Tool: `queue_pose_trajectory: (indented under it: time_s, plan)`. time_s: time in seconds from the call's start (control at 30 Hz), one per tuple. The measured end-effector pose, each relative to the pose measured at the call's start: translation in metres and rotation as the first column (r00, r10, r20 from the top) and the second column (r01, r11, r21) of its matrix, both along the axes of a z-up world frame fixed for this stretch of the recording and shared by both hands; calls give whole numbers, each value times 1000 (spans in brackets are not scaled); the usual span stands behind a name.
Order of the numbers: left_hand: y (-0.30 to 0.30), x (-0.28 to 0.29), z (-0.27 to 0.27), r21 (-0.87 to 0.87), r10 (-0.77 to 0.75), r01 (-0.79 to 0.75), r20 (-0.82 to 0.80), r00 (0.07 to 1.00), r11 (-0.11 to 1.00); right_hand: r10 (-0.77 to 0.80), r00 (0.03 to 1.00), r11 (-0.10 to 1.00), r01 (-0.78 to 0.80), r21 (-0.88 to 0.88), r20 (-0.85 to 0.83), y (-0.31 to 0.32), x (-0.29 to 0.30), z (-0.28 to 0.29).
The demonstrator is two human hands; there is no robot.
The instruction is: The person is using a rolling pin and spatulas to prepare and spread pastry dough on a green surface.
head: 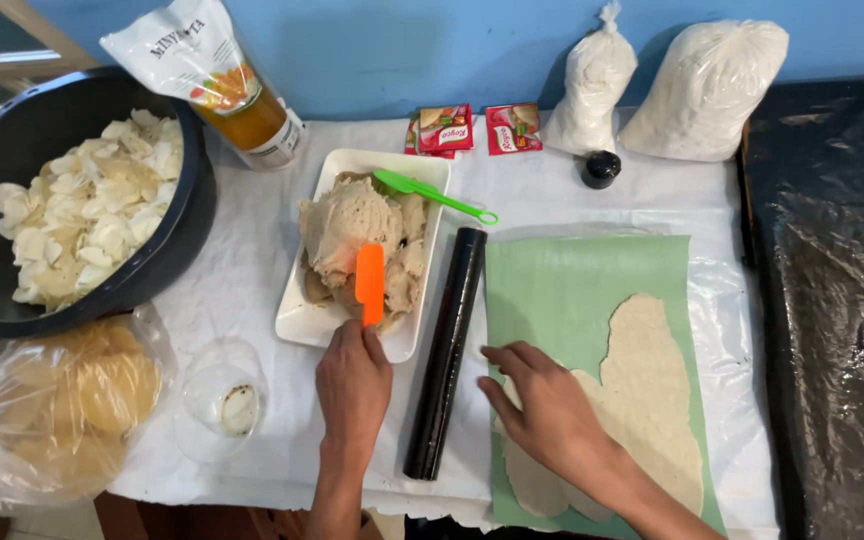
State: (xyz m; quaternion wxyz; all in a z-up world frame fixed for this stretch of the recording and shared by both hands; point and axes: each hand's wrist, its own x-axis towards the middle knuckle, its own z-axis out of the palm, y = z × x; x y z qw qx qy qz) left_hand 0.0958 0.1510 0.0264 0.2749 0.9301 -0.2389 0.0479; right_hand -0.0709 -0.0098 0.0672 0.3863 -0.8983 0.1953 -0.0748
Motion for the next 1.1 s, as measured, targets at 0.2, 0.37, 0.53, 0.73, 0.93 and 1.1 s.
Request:
queue_pose_trajectory:
  time_s: [0.2, 0.37, 0.53, 0.73, 0.93, 1.1]
  plan:
    - [-14, 12, 26, 108, -13, 19, -59, 998, 994, 15, 993, 963, -45, 265, 114, 15, 69, -36]
    - [-28, 23, 14, 260, 63, -39, -85, 994, 965, -7, 994, 955, -26, 294, 113, 26, 101, -56]
    - [-36, 19, 23, 322, 34, 35, -206, 978, 946, 4, 999, 937, -22, 348, 52, 24, 109, -63]
    - [-42, 17, 19, 276, 62, 48, -377, 924, 960, -10, 987, 732, 115, 671, -158, 16, 113, -63]
    - [-35, 29, -16, 65, -17, 50, -432, 902, 997, -1, 993, 681, 88, 727, -120, 11, 112, -69]
    - [-31, 42, -17, 0, 20, -25, -615, 788, 1000, 11, 993, 617, 88, 782, -121, 7, 117, -78]
